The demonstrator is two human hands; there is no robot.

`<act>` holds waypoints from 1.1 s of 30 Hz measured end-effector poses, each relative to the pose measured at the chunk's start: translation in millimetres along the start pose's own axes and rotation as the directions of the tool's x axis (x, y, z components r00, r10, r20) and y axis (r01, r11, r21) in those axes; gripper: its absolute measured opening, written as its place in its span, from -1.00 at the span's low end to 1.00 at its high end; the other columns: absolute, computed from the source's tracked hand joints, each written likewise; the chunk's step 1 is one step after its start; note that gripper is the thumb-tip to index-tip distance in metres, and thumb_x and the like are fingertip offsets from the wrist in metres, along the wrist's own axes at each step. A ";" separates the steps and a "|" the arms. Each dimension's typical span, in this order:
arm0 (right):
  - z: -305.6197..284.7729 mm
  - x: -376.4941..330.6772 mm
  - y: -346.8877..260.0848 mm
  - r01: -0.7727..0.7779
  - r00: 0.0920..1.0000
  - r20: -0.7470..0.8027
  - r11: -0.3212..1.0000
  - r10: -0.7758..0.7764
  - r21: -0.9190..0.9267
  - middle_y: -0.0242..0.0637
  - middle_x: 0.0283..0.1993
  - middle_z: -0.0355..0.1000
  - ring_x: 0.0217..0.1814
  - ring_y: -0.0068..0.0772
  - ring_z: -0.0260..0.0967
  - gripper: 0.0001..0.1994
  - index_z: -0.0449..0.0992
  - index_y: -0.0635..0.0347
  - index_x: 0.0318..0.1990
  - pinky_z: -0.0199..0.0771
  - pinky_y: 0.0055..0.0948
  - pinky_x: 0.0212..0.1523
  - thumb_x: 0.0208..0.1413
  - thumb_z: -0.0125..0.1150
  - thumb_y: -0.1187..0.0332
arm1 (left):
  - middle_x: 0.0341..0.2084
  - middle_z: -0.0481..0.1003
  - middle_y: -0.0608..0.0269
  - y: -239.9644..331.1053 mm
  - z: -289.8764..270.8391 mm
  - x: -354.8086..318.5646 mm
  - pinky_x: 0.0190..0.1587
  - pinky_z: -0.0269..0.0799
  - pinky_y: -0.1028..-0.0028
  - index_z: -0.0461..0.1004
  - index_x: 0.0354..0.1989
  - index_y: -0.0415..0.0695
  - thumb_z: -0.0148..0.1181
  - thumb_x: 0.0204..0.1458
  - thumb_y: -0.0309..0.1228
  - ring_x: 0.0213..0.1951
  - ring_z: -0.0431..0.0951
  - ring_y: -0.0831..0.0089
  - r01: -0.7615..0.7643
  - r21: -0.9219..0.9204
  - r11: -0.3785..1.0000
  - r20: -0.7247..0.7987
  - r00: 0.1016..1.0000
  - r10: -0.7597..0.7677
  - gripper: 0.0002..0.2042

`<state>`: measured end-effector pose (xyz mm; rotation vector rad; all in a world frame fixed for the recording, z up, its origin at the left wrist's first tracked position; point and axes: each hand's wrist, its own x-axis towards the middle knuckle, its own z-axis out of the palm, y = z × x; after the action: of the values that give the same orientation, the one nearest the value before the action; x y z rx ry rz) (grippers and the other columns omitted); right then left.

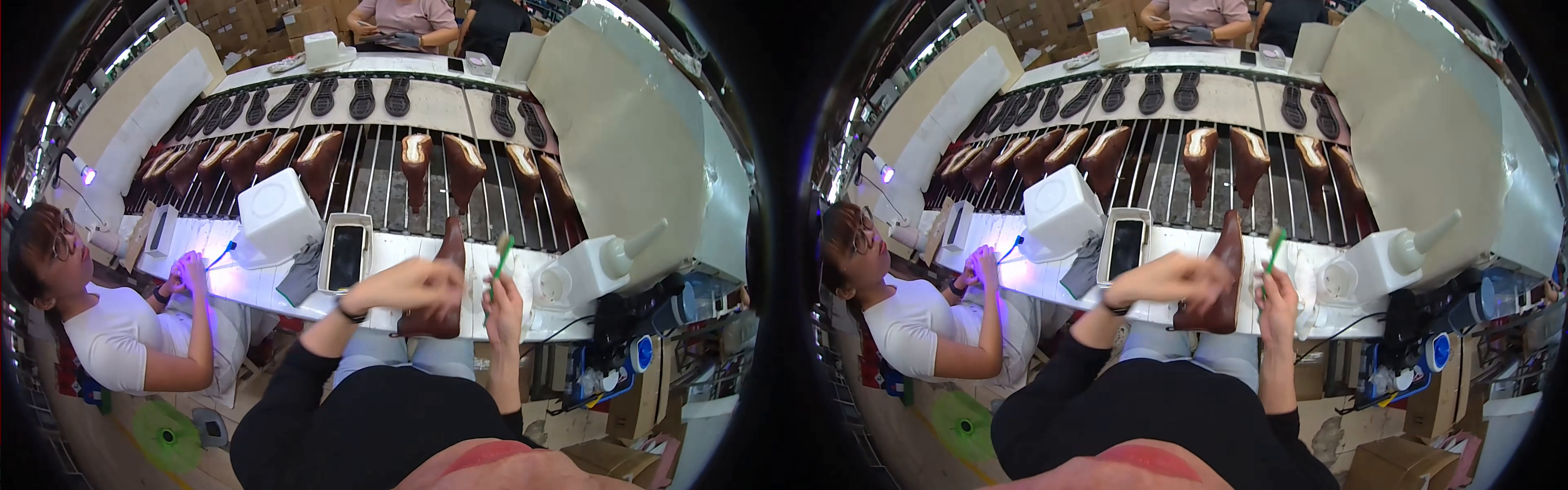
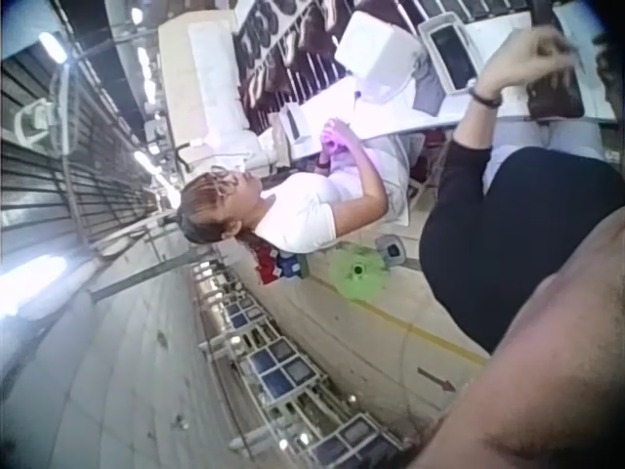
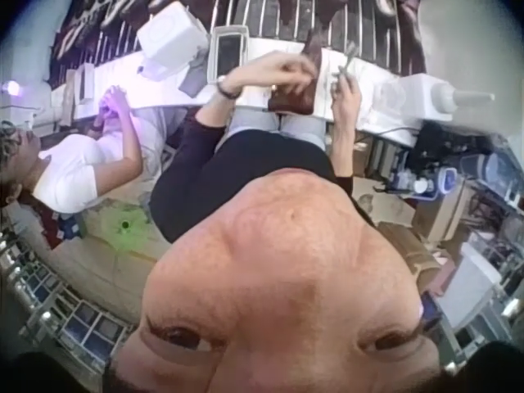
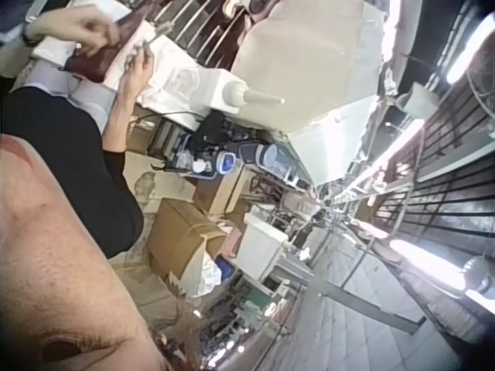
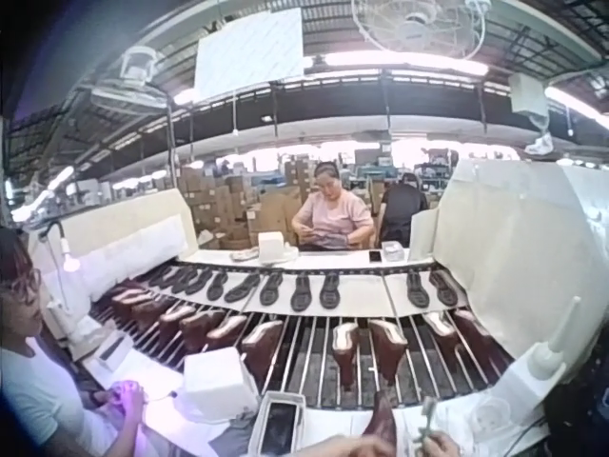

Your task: The recorder uses a brush to apply a white liquid adhesive to the edges and bottom of brown leather shoe uppers before placing them onto a conveyor belt.

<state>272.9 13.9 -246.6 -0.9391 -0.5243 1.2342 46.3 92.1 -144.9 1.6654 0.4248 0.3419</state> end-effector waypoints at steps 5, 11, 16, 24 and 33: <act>104.0 27.2 -2.4 0.230 0.958 0.201 0.967 -0.206 -0.106 -0.34 -0.25 0.53 -0.47 -0.78 0.21 -0.77 0.47 0.32 0.00 0.15 -0.74 -0.52 0.21 0.12 0.49 | 0.16 0.25 -0.20 -164.0 38.6 87.1 0.30 0.01 0.07 0.06 0.31 -0.35 0.12 0.12 -0.23 0.23 0.19 -0.10 0.170 0.660 0.732 -0.631 0.655 0.417 -0.34; 104.9 83.1 105.4 0.333 0.883 0.459 0.823 -0.100 -0.460 -0.32 -0.42 0.51 -0.39 -0.60 0.40 -0.80 0.48 0.38 -0.11 0.36 -0.60 -0.32 0.22 0.12 0.41 | 0.18 0.23 -0.21 -207.3 50.8 93.8 0.31 0.00 0.09 0.00 0.35 -0.35 0.04 0.17 -0.12 0.24 0.20 -0.08 0.248 0.658 0.711 -0.652 0.660 0.374 -0.29; 95.5 73.3 115.6 0.360 0.855 0.513 0.802 -0.078 -0.477 -0.29 -0.42 0.52 -0.36 -0.57 0.45 -0.78 0.48 0.39 -0.09 0.39 -0.58 -0.25 0.23 0.12 0.39 | 0.14 0.27 -0.23 -225.4 42.9 100.5 0.30 0.02 0.18 -0.02 0.37 -0.35 0.02 0.20 -0.07 0.21 0.24 -0.03 0.317 0.581 0.749 -0.696 0.671 0.256 -0.27; 85.7 63.4 91.6 0.262 0.871 0.489 0.890 -0.051 -0.374 -0.29 -0.34 0.51 -0.35 -0.63 0.42 -0.78 0.46 0.41 -0.05 0.28 -0.71 -0.43 0.21 0.16 0.46 | 0.00 0.37 -0.13 -188.8 29.0 104.5 0.15 0.22 0.21 0.10 0.31 -0.31 0.04 0.17 -0.20 0.06 0.39 0.05 0.342 0.578 0.741 -0.653 0.739 0.167 -0.39; 84.9 68.7 82.1 0.169 0.880 0.474 0.950 -0.026 -0.262 -0.30 -0.37 0.50 -0.50 -0.73 0.25 -0.81 0.46 0.41 -0.09 0.17 -0.75 -0.52 0.23 0.13 0.46 | -0.07 0.42 -0.03 -118.0 12.0 107.2 0.10 0.25 0.26 0.21 0.25 -0.28 -0.01 0.20 -0.24 -0.01 0.44 0.16 0.583 0.473 0.661 -0.479 0.800 -0.362 -0.50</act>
<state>180.5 109.3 -278.6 -0.8456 -1.1560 1.3126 137.3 144.3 -265.5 2.0218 1.3434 0.0863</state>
